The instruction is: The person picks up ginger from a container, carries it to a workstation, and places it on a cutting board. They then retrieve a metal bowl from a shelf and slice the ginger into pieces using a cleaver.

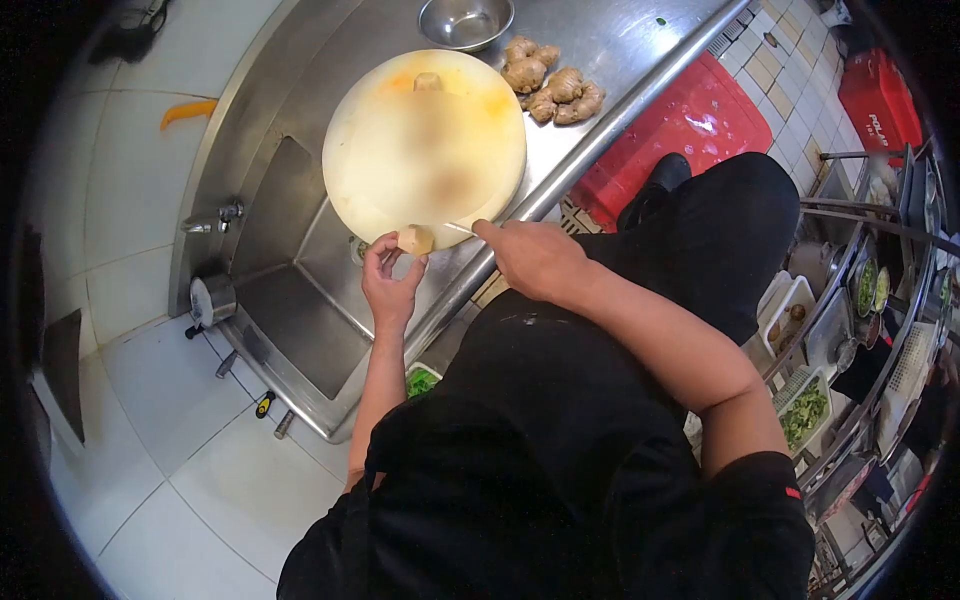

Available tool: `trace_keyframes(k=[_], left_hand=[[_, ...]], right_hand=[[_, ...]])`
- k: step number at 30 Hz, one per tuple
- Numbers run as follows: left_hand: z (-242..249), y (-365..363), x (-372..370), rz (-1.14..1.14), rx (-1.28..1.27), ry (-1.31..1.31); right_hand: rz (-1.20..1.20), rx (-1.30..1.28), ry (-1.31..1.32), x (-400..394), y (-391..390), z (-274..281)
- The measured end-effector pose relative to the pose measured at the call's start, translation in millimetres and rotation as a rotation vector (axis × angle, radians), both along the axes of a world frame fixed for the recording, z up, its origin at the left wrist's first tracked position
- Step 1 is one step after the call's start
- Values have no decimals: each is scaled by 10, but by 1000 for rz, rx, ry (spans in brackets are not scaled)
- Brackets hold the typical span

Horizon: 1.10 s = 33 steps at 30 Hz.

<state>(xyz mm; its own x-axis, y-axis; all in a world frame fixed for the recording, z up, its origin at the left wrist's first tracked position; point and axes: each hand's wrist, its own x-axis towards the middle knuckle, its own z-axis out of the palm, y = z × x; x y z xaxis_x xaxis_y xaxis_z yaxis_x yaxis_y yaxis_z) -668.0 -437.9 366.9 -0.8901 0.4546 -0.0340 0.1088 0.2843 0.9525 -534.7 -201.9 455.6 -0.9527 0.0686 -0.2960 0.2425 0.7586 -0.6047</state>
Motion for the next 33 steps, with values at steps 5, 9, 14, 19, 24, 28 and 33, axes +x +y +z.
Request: trace_keyframes(k=[5,9,14,19,24,28,33], left_hand=[[173,111,-31,-1,-256,121],[260,212,-40,6,-207,181],[282,226,-71,1,-154,131],[282,216,-88,13,-172,55],[194,153,-73,-16,-280,70],[50,127,-73,-28,-96,77],[-24,150,-239,61,-80,60]], right_hand=[[83,109,-24,185,-22,271],[109,168,2,190,-30,280],[125,184,-22,141,-34,281],[142,173,-52,-8,-58,300],[136,168,-38,-184,-85,118],[102,113,-37,-263,-34,42],[-49,52,-16,-116,76,219]])
